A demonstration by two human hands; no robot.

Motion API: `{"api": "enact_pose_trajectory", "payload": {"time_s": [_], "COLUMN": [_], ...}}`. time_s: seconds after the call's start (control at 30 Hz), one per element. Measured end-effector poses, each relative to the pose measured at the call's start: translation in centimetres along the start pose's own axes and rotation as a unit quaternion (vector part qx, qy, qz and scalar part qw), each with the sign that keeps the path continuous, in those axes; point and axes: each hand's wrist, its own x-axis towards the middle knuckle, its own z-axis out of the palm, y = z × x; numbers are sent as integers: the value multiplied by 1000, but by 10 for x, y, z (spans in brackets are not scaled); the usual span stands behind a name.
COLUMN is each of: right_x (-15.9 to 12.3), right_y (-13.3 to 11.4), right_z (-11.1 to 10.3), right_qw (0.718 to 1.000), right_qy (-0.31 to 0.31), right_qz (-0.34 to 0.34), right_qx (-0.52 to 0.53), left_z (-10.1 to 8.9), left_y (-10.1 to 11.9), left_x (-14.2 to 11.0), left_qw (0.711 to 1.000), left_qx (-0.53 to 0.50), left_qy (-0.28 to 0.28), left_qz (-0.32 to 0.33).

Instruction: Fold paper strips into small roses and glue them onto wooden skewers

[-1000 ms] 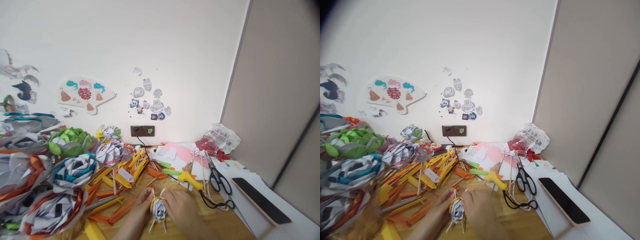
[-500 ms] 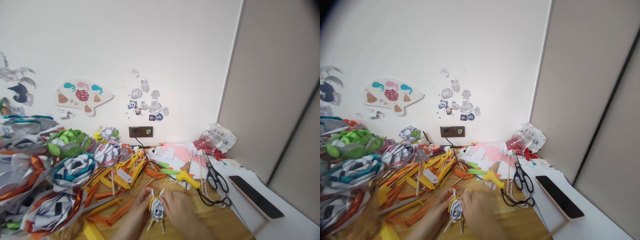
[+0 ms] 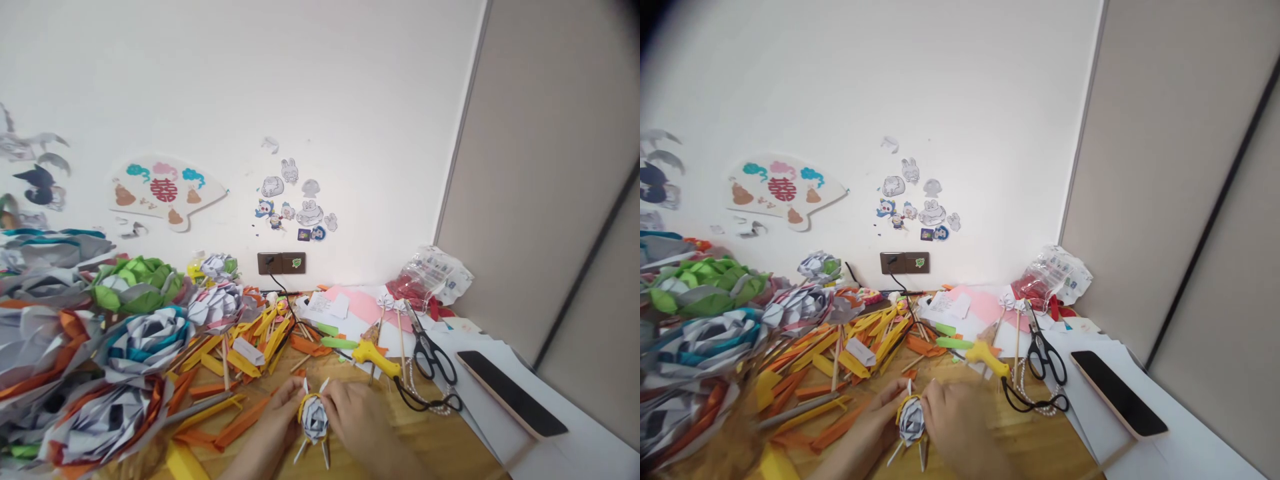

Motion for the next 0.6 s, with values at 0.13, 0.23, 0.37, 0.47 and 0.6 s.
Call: {"api": "enact_pose_trajectory", "payload": {"time_s": [0.13,0.23,0.37,0.47,0.6], "right_x": [1,2,4,5,7], "right_y": [0,0,1,1,2], "right_z": [1,1,0,-2,-8], "right_qw": [1000,999,998,995,991], "right_qy": [-28,-43,-64,-93,-116], "right_qz": [10,15,12,13,40], "right_qx": [-11,-14,-23,-15,60], "left_z": [-5,-4,1,3,3], "left_y": [-5,-4,-1,1,1], "left_x": [5,4,2,0,0], "left_qw": [1000,1000,1000,999,999], "left_qx": [-2,0,-5,-16,-16], "left_qy": [10,9,17,30,34], "left_qz": [1,7,7,2,2]}}
